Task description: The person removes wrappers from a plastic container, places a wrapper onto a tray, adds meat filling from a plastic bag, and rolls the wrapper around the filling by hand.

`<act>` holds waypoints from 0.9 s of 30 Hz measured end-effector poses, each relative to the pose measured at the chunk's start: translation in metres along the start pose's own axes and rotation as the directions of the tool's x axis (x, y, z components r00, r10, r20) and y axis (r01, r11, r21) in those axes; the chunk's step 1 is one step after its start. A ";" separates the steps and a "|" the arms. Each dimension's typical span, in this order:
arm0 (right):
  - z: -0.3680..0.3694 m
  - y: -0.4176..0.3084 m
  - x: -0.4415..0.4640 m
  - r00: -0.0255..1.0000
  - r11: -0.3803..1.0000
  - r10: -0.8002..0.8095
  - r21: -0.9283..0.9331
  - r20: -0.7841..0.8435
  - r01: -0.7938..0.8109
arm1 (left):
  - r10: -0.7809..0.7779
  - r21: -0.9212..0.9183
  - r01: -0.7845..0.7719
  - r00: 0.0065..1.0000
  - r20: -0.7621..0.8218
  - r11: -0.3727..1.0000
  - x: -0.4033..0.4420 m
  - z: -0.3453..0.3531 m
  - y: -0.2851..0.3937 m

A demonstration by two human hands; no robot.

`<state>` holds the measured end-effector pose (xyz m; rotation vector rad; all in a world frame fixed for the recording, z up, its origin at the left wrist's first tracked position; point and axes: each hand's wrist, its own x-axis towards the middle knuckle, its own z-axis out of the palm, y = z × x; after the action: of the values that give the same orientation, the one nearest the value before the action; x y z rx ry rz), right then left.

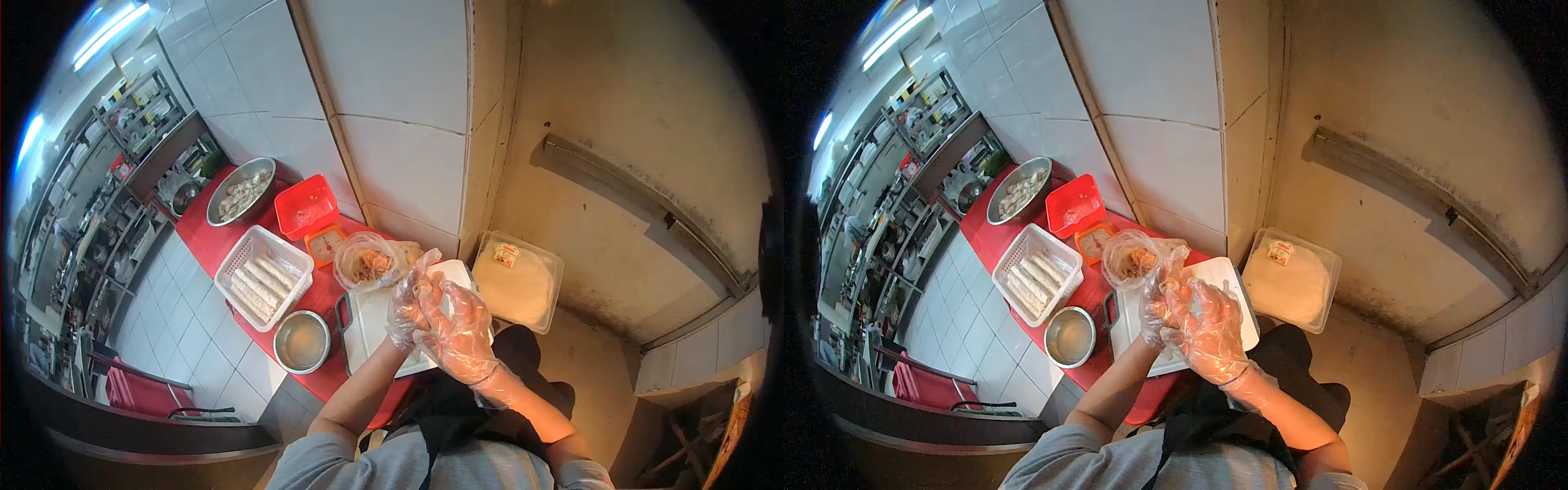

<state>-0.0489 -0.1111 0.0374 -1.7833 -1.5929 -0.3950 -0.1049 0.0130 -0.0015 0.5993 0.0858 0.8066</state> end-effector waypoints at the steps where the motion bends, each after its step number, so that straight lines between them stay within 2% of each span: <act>1: -0.001 0.000 0.002 1.000 1.000 0.005 0.000 -0.001 -0.005 | -0.050 -0.054 0.050 0.999 0.005 0.997 0.001 0.002 0.001; 2: -0.002 -0.001 0.005 1.000 1.000 0.009 0.000 -0.002 -0.009 | -0.099 -0.107 0.100 0.995 0.013 0.989 0.002 0.002 0.001; 5: -0.008 0.000 0.009 1.000 0.999 -0.014 -0.029 -0.017 0.014 | -0.114 -0.050 0.116 0.993 0.038 0.992 0.003 0.002 0.000; 6: -0.009 0.001 0.010 0.999 0.999 -0.029 -0.043 -0.023 0.028 | 0.070 0.114 -0.090 0.983 0.171 0.989 0.002 -0.002 -0.004; 7: -0.009 0.002 0.012 0.999 0.998 -0.033 -0.052 -0.013 0.032 | 0.223 0.242 -0.310 0.918 0.327 0.919 0.002 -0.007 -0.009; 9: -0.010 0.005 0.015 0.999 0.997 -0.040 -0.067 0.009 0.041 | 0.272 0.416 -0.509 0.818 0.508 0.754 0.001 -0.016 -0.011; 10: -0.006 0.007 0.015 0.999 0.996 -0.042 -0.081 0.003 0.042 | 0.210 0.503 -0.493 0.830 0.516 0.710 0.000 -0.021 -0.004; 12: 0.002 0.014 0.015 0.999 0.993 -0.048 -0.108 -0.009 0.047 | 0.180 0.573 -0.491 0.839 0.513 0.656 0.000 -0.026 -0.003; 13: -0.002 0.014 0.017 0.998 0.996 -0.057 -0.068 0.003 0.057 | 0.214 0.560 -0.508 0.835 0.507 0.654 0.001 -0.029 -0.008; 15: -0.016 0.012 0.023 0.997 0.997 -0.077 0.011 0.021 0.077 | 0.177 0.624 -0.457 0.871 0.458 0.634 0.006 -0.037 -0.010; 16: -0.023 0.013 0.024 0.996 0.994 -0.087 0.072 0.012 0.086 | 0.108 0.696 -0.382 0.908 0.404 0.608 0.007 -0.039 -0.005; 18: -0.037 0.019 0.022 0.994 0.976 -0.107 0.193 -0.001 0.105 | 0.175 0.760 -0.484 0.872 0.456 0.434 0.009 -0.038 -0.002; 19: -0.036 0.024 0.018 0.999 0.965 -0.028 0.260 -0.020 0.032 | 0.282 0.725 -0.636 0.770 0.572 0.263 0.011 -0.020 0.004; 21: -0.025 0.036 0.005 0.990 0.913 0.136 0.393 -0.041 -0.109 | 0.344 0.656 -0.749 0.642 0.685 0.092 0.011 -0.004 0.009; 23: -0.022 0.039 0.001 0.996 0.938 0.082 0.340 -0.036 -0.065 | 0.315 0.648 -0.750 0.651 0.690 0.132 0.012 0.001 0.010; 25: -0.023 0.032 0.000 1.000 0.975 -0.018 0.223 -0.024 0.023 | 0.329 0.632 -0.770 0.621 0.711 0.088 0.014 0.000 0.005; 27: -0.022 0.031 -0.001 0.999 0.981 -0.040 0.189 -0.026 0.045 | 0.328 0.605 -0.794 0.589 0.739 0.061 0.015 0.003 0.005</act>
<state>-0.0146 -0.1265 0.0438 -1.5981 -1.5991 -0.2721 -0.0967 0.0253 0.0061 2.0748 -0.1482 1.4262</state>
